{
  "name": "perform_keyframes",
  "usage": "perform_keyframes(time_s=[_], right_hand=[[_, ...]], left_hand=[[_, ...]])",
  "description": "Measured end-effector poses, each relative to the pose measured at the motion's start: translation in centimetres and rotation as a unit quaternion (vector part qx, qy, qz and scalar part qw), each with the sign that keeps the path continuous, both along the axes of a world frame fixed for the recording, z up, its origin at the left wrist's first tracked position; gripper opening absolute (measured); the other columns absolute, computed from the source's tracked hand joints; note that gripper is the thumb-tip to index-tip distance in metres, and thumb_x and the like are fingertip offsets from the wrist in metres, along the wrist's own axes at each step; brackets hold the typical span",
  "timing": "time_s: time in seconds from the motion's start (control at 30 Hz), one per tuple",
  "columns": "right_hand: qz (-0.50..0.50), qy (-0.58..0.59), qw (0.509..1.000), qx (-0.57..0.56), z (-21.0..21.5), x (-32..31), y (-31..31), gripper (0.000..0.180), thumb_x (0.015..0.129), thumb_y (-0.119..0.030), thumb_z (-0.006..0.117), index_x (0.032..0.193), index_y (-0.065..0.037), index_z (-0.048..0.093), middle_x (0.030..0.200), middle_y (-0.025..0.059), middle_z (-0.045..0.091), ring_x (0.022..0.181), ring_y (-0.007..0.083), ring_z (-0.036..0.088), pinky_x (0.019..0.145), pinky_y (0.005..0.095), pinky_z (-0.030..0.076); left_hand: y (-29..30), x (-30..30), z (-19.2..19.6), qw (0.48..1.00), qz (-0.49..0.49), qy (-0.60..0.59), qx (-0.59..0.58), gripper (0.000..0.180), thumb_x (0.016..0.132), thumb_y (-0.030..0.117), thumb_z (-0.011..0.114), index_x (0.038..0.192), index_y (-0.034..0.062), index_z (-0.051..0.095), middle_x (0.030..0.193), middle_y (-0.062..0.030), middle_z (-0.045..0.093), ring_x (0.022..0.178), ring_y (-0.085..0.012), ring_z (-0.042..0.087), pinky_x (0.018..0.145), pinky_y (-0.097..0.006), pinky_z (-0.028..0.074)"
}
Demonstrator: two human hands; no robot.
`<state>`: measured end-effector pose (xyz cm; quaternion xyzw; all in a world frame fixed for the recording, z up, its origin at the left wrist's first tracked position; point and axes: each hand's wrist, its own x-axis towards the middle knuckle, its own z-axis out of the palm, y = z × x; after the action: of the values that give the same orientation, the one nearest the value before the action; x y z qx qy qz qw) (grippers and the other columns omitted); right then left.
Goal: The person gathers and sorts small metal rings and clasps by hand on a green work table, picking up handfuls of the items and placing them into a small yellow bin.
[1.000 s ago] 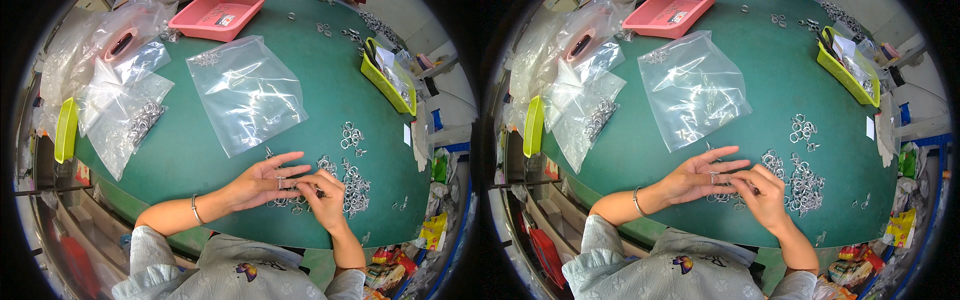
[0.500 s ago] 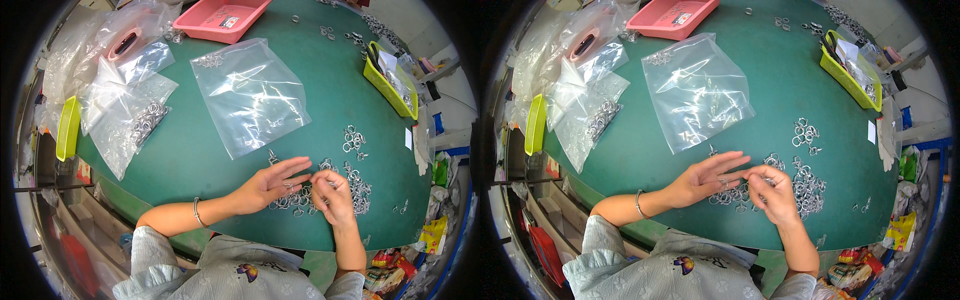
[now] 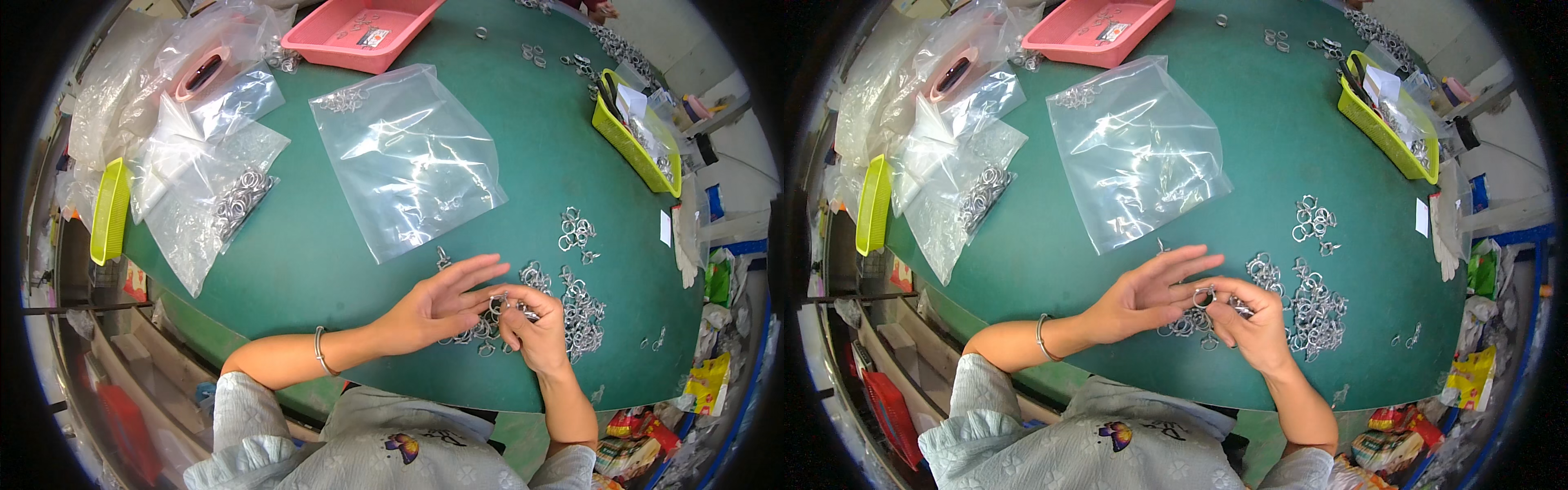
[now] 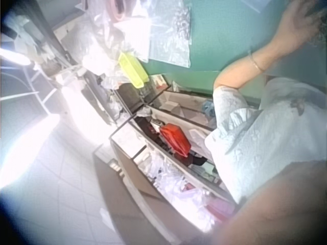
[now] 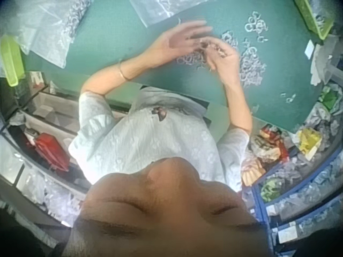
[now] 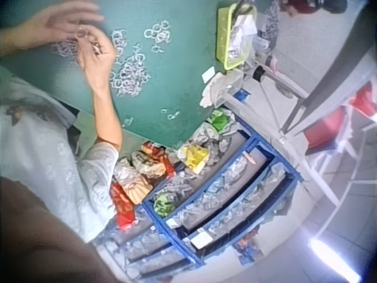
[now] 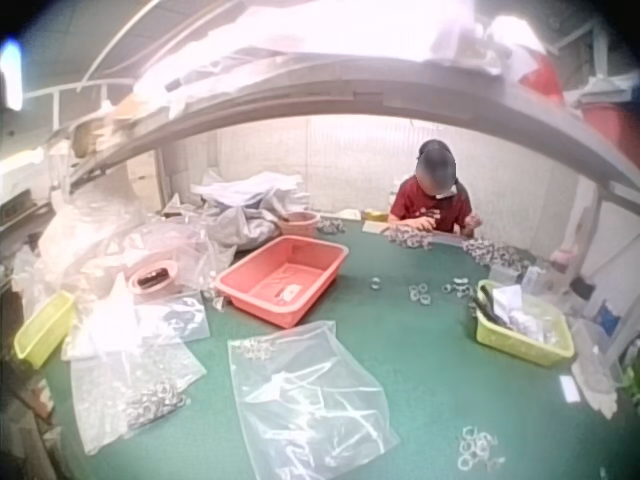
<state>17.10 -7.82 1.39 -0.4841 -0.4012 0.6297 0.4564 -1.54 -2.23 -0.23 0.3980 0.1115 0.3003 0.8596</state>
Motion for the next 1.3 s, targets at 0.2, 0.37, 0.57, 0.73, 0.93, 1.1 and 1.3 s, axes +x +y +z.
perform_keyframes(time_s=[0.2, 0.37, 0.57, 0.73, 0.93, 1.1, 1.3], right_hand=[[0.044, -0.019, 0.998, 0.045, -0.5, 0.1, -0.6, 0.021, 0.085, 0.001, 0.056, 0.106, 0.003, 0.057, 0.071, 0.0002, 0.053, 0.05, 0.0051, 0.045, 0.043, 0.0207, 0.035], [0.065, -0.02, 0.997, 0.028, 0.0, -0.3, -0.6, 0.021, 0.086, 0.0, 0.055, 0.107, 0.003, 0.056, 0.074, 0.0008, 0.054, 0.051, 0.005, 0.045, 0.044, 0.0206, 0.036], [0.104, 0.034, 0.994, 0.011, 0.2, -0.2, -0.3, 0.022, 0.088, 0.001, 0.052, 0.11, 0.002, 0.053, 0.083, 0.0032, 0.055, 0.053, 0.0051, 0.045, 0.047, 0.0198, 0.037], [0.118, 0.054, 0.991, 0.019, -0.3, -0.2, -0.5, 0.02, 0.089, -0.001, 0.051, 0.109, 0.002, 0.053, 0.082, 0.0026, 0.054, 0.054, 0.0051, 0.045, 0.048, 0.0193, 0.037], [0.12, 0.077, 0.988, -0.06, -1.0, -0.4, -0.5, 0.018, 0.088, -0.002, 0.052, 0.106, 0.0, 0.052, 0.074, 0.0014, 0.052, 0.056, 0.0067, 0.046, 0.047, 0.02, 0.036], [0.191, -0.073, 0.978, 0.032, -0.6, 0.0, -0.8, 0.023, 0.081, -0.001, 0.06, 0.104, 0.001, 0.055, 0.086, 0.0072, 0.062, 0.076, 0.0117, 0.057, 0.066, 0.0259, 0.047], [0.22, -0.083, 0.971, 0.051, 1.5, -0.5, 0.3, 0.024, 0.081, -0.007, 0.062, 0.104, -0.002, 0.06, 0.099, 0.0154, 0.063, 0.09, 0.0285, 0.062, 0.074, 0.0356, 0.05]], left_hand=[[-0.6, 0.0, 0.2, 0.99, 0.016, 0.084, 0.108, 0.046, 0.085, -0.001, 0.054, 0.13, 0.0039, 0.043, 0.137, -0.0072, 0.037, 0.122, -0.0196, 0.041, 0.1, -0.034, 0.039], [-0.4, -0.3, 0.9, 0.968, 0.042, 0.155, 0.194, 0.033, 0.082, -0.003, 0.059, 0.115, 0.0013, 0.055, 0.135, -0.0127, 0.041, 0.113, -0.02, 0.05, 0.097, -0.035, 0.044], [-0.7, -0.2, 0.7, 0.958, 0.07, 0.167, 0.223, 0.034, 0.079, 0.0, 0.062, 0.112, 0.0009, 0.057, 0.129, -0.0159, 0.049, 0.108, -0.0194, 0.054, 0.091, -0.032, 0.045], [-0.7, 0.1, 0.9, 0.944, 0.085, 0.174, 0.267, 0.033, 0.078, 0.0, 0.063, 0.11, 0.0023, 0.059, 0.127, -0.0166, 0.051, 0.106, -0.023, 0.056, 0.086, -0.032, 0.047], [-1.8, 0.3, -1.3, 0.911, 0.145, 0.151, 0.355, 0.039, 0.078, -0.008, 0.057, 0.115, 0.0026, 0.056, 0.129, -0.0196, 0.046, 0.103, -0.0268, 0.057, 0.084, -0.032, 0.049], [-1.7, -0.5, -1.1, 0.908, 0.064, 0.118, 0.398, 0.04, 0.078, -0.011, 0.051, 0.116, -0.0011, 0.051, 0.132, -0.0191, 0.036, 0.113, -0.0299, 0.05, 0.09, -0.033, 0.045], [-2.1, -0.6, -1.2, 0.933, 0.015, 0.101, 0.345, 0.042, 0.074, -0.014, 0.049, 0.115, -0.0068, 0.052, 0.135, -0.0242, 0.035, 0.121, -0.0361, 0.042, 0.098, -0.039, 0.04]])
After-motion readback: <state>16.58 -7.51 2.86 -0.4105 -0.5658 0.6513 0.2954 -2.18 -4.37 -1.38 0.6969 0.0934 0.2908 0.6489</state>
